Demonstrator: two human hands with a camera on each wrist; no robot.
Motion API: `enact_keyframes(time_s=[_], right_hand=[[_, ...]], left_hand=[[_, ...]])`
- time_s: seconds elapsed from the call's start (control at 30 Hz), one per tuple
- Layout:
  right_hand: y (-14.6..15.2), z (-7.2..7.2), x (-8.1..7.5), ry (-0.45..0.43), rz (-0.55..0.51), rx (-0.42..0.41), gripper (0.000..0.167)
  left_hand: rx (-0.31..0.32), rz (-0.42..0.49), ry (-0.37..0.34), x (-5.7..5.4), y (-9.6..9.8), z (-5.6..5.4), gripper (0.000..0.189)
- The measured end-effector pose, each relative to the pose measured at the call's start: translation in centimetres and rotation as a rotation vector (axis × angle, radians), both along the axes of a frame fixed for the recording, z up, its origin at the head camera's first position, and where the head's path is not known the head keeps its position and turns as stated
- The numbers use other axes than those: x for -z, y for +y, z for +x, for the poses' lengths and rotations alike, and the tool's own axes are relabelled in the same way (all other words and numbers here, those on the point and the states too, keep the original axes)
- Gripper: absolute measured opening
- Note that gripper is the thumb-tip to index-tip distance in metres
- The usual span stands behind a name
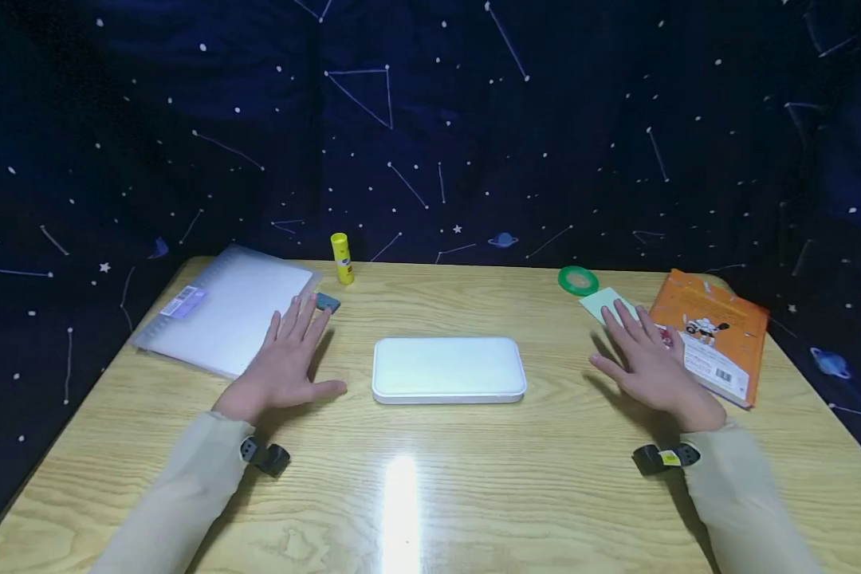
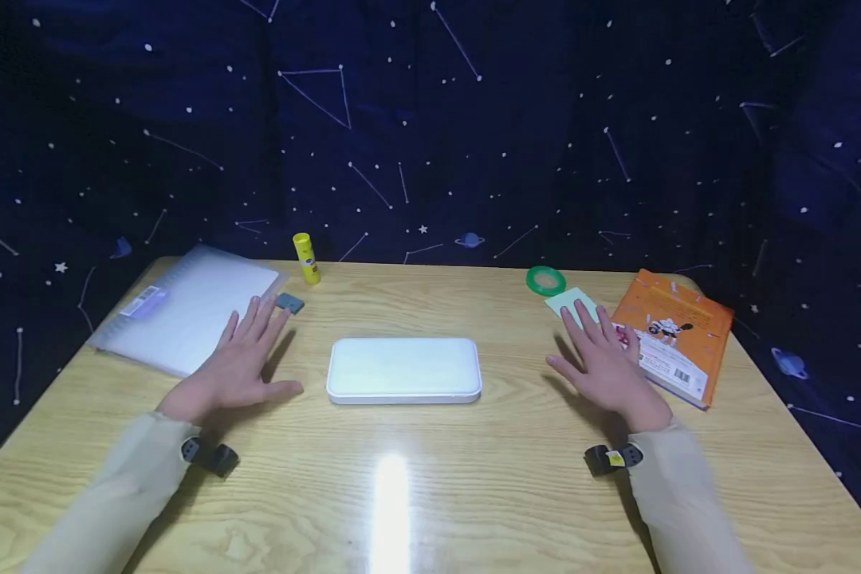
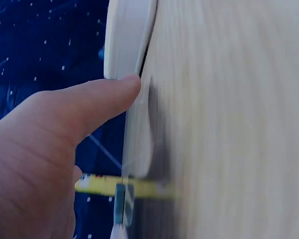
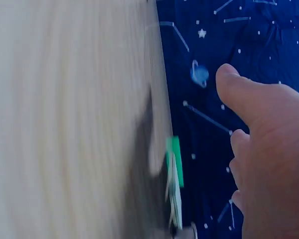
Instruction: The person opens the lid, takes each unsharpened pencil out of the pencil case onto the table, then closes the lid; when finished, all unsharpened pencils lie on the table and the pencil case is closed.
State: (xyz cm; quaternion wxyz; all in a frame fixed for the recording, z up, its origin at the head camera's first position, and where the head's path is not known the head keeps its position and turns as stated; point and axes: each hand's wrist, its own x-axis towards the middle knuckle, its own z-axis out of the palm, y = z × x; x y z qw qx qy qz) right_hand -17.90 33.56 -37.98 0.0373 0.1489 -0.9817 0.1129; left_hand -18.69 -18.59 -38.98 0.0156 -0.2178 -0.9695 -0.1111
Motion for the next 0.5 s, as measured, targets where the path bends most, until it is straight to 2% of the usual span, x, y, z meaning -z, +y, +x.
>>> enact_keyframes(time_s=[0.13, 0.27, 0.4, 0.5], right_hand=[[-1.8, 0.0, 0.6, 0.026, -0.065, -0.061, 0.077], [-4.0, 0.2, 1.4, 0.061, -0.169, -0.159, 0.076], [-6.3, 0.7, 1.6, 0.018, -0.236, -0.246, 0.077], [-7.6, 1.3, 1.5, -0.033, -0.259, -0.281, 0.076]], left_hand=[[0.074, 0.075, -0.016, 0.9, 1.2, 0.5, 0.113], [0.14, 0.211, -0.072, 2.0, 2.6, 0.9, 0.114], [0.166, 0.334, -0.114, 2.6, 3.9, 1.3, 0.112], [0.174, 0.382, -0.097, 2.9, 4.9, 1.5, 0.111]])
